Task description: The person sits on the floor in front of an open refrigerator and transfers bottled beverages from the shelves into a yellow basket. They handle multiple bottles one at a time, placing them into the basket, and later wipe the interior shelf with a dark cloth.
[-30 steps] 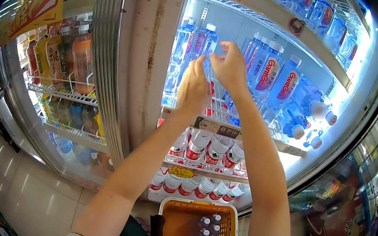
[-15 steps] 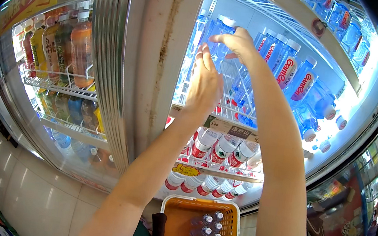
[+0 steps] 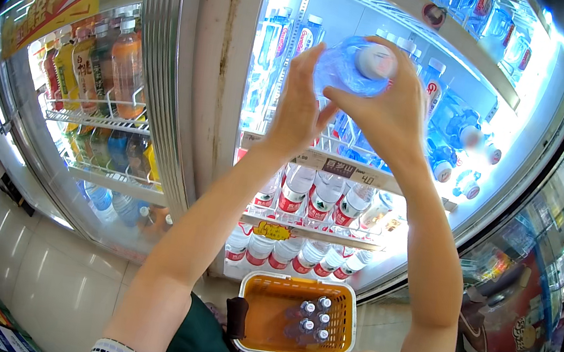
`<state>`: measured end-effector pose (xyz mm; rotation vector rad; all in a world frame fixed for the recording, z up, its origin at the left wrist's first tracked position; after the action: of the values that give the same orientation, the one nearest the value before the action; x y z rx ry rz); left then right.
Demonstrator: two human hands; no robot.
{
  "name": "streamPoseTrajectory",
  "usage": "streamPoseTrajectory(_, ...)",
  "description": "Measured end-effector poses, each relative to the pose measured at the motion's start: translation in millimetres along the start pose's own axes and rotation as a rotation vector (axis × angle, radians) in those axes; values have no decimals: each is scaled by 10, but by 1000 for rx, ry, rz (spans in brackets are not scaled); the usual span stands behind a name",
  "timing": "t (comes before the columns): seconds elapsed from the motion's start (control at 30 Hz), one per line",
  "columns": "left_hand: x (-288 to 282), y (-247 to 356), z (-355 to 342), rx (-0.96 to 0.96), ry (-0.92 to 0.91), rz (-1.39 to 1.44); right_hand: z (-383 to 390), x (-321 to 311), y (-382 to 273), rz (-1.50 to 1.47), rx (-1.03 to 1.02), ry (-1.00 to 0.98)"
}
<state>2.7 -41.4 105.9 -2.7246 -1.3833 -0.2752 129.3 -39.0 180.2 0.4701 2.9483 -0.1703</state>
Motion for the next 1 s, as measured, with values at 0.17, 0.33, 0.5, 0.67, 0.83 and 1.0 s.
streamPoseTrajectory(0.17,-52,809,157,15,-72,97,419,-759,-131,-339,379,-72)
streamPoseTrajectory(0.33,-10,1282,1204,-331,-332,294,1368,-1045,157,-260,665,-197)
streamPoseTrajectory(0.5,-124,1427,2786,-834,-622,286,2790,-899,570,-142,905,-373)
streamPoseTrajectory(0.67,-406,1582,3819,-983,-832,261,4045,-800,656,7,987,-550)
streamPoseTrajectory(0.83,-633,1702,4718,-1102,-966,212,5048,-653,612,77,1107,-713)
streamPoseTrajectory(1.0,-785,1822,5376,-1197,-1199,133,5651,-568,576,181,1037,-853)
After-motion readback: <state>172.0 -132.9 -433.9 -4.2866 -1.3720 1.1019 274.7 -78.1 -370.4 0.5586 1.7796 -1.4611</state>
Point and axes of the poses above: each hand's wrist, its own z-axis away from the middle knuckle, its own x-axis out of the palm, y = z × x, the point moved 7 cm from there along -z, towards the middle knuckle, and after that the axes turned 10 degrees about y, right-handed, at the moved point
